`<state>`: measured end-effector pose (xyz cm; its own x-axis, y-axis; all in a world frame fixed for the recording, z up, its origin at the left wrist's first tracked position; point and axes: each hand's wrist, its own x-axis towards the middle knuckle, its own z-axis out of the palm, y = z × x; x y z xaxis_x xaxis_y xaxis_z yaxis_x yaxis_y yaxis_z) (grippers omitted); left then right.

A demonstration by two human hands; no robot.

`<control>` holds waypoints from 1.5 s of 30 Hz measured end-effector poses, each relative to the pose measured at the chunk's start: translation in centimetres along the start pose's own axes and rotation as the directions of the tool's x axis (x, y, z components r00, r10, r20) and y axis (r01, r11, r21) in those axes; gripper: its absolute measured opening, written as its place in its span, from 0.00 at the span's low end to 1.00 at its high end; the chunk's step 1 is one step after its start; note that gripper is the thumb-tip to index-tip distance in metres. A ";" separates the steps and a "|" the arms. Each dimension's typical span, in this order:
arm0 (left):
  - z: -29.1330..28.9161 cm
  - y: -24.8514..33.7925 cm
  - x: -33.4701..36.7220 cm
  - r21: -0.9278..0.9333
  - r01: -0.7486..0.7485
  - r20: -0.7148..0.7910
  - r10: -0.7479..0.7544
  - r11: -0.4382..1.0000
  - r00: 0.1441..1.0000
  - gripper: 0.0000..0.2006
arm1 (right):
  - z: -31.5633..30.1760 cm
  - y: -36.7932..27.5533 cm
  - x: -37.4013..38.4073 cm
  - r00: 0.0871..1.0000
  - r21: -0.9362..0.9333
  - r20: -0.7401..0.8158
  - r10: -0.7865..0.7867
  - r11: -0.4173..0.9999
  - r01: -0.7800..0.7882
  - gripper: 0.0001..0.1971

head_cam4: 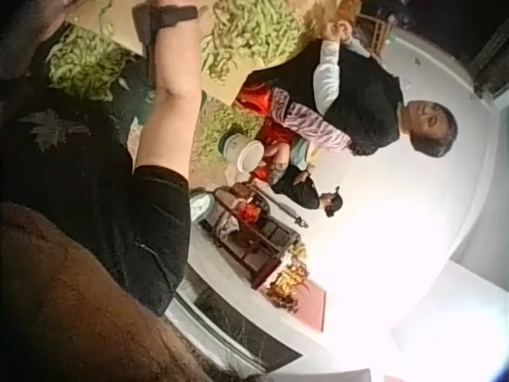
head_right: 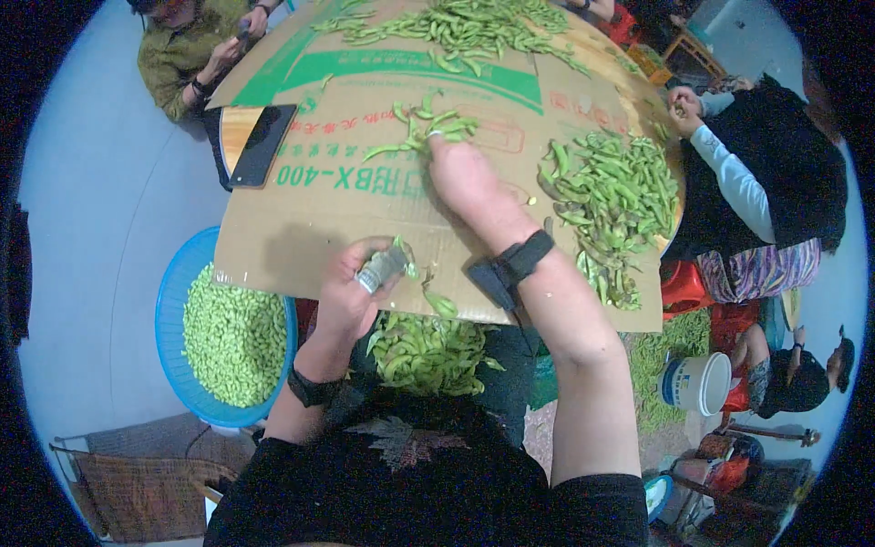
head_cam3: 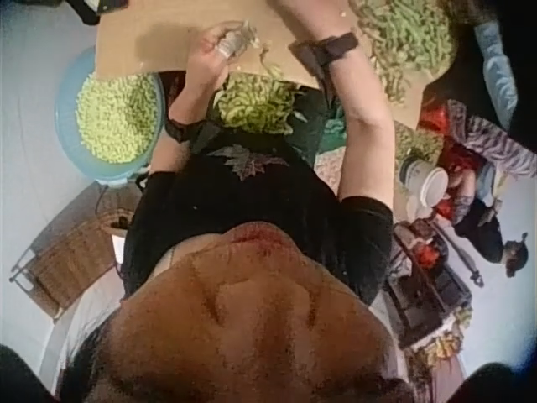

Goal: Manually peeling soybean pods to extract the beans using finger thimbles for assistance.

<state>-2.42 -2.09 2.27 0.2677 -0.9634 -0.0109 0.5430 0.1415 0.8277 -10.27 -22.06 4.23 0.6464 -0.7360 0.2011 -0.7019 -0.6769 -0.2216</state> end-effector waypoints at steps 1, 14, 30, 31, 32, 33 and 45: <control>-0.2 0.0 -0.1 -0.003 -0.008 0.005 0.008 1.000 1.000 0.10 | 0.0 -0.3 -0.3 1.000 -0.030 0.008 -0.020 0.999 0.020 0.10; 1.1 -0.6 -0.9 0.390 0.015 -0.033 -0.003 0.921 0.999 0.11 | -5.7 -1.8 -11.0 0.958 0.706 0.256 -0.131 0.702 -0.092 0.08; 0.8 0.9 -1.1 -0.067 0.067 -0.161 -0.077 0.995 0.984 0.09 | 0.5 1.4 -0.7 0.984 0.052 0.011 -0.176 0.983 0.175 0.09; 0.8 1.2 -0.8 -0.066 0.070 -0.160 -0.080 0.995 0.984 0.09 | 0.5 1.6 -1.3 0.970 0.114 -0.055 -0.235 0.964 0.240 0.08; 0.7 1.4 -0.6 -0.069 0.086 -0.154 -0.096 0.994 0.983 0.10 | 0.3 1.2 -2.2 0.970 0.116 -0.052 -0.237 0.964 0.241 0.08; 0.5 1.5 -0.3 -0.072 0.104 -0.146 -0.114 0.992 0.983 0.11 | 0.0 1.0 -3.5 0.975 0.650 0.198 -0.100 0.758 -0.054 0.08; 1.5 -0.5 0.8 -0.241 0.192 0.071 -0.180 0.951 0.981 0.12 | -5.4 -2.3 -14.3 0.826 0.834 0.533 -0.184 -0.050 -0.549 0.09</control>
<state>-3.65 -3.28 2.73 0.1090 -0.9868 -0.1198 0.7598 0.0050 0.6502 -19.52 -10.00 6.98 0.8225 -0.4824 -0.3013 -0.0699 0.4399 -0.8953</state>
